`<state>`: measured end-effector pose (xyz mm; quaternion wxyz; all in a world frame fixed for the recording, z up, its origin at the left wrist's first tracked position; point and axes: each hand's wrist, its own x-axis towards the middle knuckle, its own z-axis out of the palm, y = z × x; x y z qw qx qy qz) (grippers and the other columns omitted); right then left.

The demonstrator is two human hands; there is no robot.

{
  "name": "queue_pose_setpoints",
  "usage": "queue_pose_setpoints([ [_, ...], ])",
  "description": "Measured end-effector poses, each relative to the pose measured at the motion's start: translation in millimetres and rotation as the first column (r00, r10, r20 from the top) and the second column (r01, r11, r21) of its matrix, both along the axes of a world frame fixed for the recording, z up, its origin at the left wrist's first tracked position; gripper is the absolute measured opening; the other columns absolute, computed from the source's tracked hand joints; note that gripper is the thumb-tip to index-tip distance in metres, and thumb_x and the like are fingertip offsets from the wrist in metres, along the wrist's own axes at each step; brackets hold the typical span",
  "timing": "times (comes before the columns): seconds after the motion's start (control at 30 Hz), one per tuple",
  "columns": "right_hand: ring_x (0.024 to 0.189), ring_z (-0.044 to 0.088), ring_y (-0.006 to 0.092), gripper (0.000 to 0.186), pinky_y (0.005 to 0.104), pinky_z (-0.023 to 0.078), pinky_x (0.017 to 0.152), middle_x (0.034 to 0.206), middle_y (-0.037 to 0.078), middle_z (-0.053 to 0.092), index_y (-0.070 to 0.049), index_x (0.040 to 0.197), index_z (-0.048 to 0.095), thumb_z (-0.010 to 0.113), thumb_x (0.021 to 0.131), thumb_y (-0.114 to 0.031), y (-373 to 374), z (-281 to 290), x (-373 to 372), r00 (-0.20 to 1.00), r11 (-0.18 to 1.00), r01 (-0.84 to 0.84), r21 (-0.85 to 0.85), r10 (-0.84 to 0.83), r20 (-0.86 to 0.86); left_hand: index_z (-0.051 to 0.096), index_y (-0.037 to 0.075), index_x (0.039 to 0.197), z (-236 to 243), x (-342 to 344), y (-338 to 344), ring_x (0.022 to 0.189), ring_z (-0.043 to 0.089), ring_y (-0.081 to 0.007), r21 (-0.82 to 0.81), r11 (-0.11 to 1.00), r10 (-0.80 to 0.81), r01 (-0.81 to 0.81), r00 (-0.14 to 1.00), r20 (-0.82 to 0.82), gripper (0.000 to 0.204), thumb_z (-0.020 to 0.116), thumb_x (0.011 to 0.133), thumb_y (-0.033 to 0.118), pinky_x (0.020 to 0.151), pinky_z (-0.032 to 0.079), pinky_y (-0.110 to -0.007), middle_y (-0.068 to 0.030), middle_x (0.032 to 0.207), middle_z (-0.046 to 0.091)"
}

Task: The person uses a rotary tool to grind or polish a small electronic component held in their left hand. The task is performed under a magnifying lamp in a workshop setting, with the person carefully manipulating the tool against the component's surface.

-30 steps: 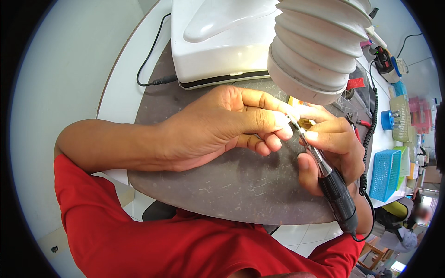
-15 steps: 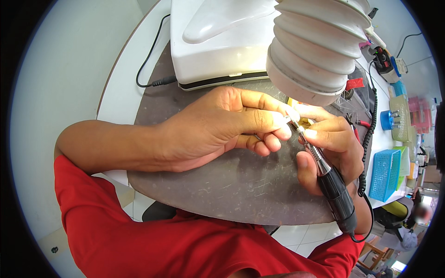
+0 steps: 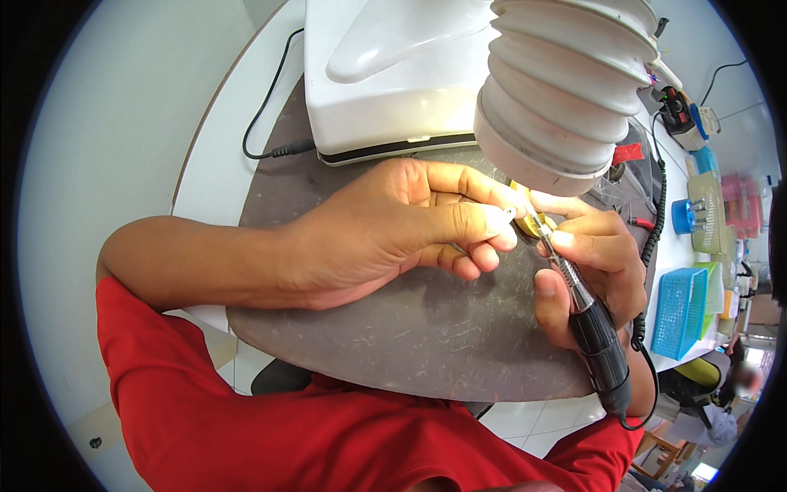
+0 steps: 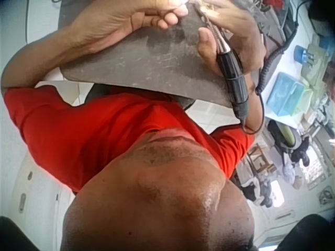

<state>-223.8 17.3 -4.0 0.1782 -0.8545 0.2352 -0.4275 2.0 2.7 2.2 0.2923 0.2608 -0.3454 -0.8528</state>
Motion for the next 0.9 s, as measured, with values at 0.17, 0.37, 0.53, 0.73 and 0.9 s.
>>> queue_pose_setpoints([
  [0.17, 0.088, 0.061, 0.031, 0.025, 0.037, 0.05, 0.075, 0.086, 0.017, 0.055, 0.004, 0.1, 0.052, 0.06, 0.078, -0.004, 3.5, 2.6, 0.6, 1.0, 0.999, 0.006, 0.048, -0.005, -0.006, 0.054, 0.0, 0.114, -1.0, 0.6, 0.5, 0.08, 0.06, -0.0125, -0.005, 1.0, 0.01, -0.01, 1.0, -0.017, 0.03, 0.061, 0.088, 0.013, 0.07, 0.051, -0.024, -0.01, 0.095, 0.061],
  [0.37, 0.089, 0.061, 0.0328, 0.026, 0.0383, 0.05, 0.077, 0.086, 0.016, 0.056, 0.003, 0.101, 0.052, 0.062, 0.078, -0.005, 1.1, -1.5, 0.7, 1.0, 1.0, -0.003, 0.012, 0.003, -0.006, 0.055, 0.0, 0.112, -3.9, -0.8, 0.9, 0.08, 0.059, -0.0122, -0.011, 1.0, 0.0, 0.0, 1.0, -0.032, 0.028, 0.061, 0.088, 0.013, 0.071, 0.05, -0.025, -0.0094, 0.094, 0.061],
  [0.53, 0.09, 0.061, 0.0347, 0.026, 0.0423, 0.049, 0.081, 0.086, 0.015, 0.055, 0.003, 0.101, 0.052, 0.062, 0.08, -0.008, -0.5, -2.7, -0.3, 0.999, 0.999, -0.046, 0.025, 0.046, 0.006, 0.055, 0.0, 0.112, -3.4, -1.1, 0.7, 0.081, 0.059, -0.0124, 0.001, 1.0, -0.003, 0.003, 1.0, -0.024, 0.028, 0.061, 0.088, 0.013, 0.072, 0.05, -0.025, -0.0095, 0.095, 0.06],
  [0.73, 0.092, 0.06, 0.0347, 0.025, 0.047, 0.046, 0.087, 0.084, 0.013, 0.054, 0.0, 0.102, 0.048, 0.06, 0.083, -0.013, 5.2, 3.7, -1.4, 0.999, 0.996, -0.018, 0.086, 0.014, 0.04, 0.049, 0.0, 0.119, 0.0, 0.4, 0.2, 0.086, 0.06, -0.0136, -0.048, 0.999, -0.021, 0.021, 1.0, -0.012, 0.033, 0.059, 0.089, 0.011, 0.075, 0.051, -0.026, -0.0107, 0.099, 0.061],
  [0.9, 0.093, 0.06, 0.0346, 0.024, 0.053, 0.041, 0.092, 0.082, 0.011, 0.053, -0.003, 0.102, 0.047, 0.059, 0.084, -0.015, 6.3, 4.7, -4.7, 0.999, 0.994, -0.037, 0.099, 0.035, 0.023, 0.05, -0.001, 0.119, -4.5, -1.0, 1.3, 0.086, 0.059, -0.0139, -0.095, 0.995, 0.012, -0.012, 1.0, 0.0, 0.034, 0.059, 0.089, 0.011, 0.075, 0.05, -0.026, -0.0103, 0.098, 0.06],
])
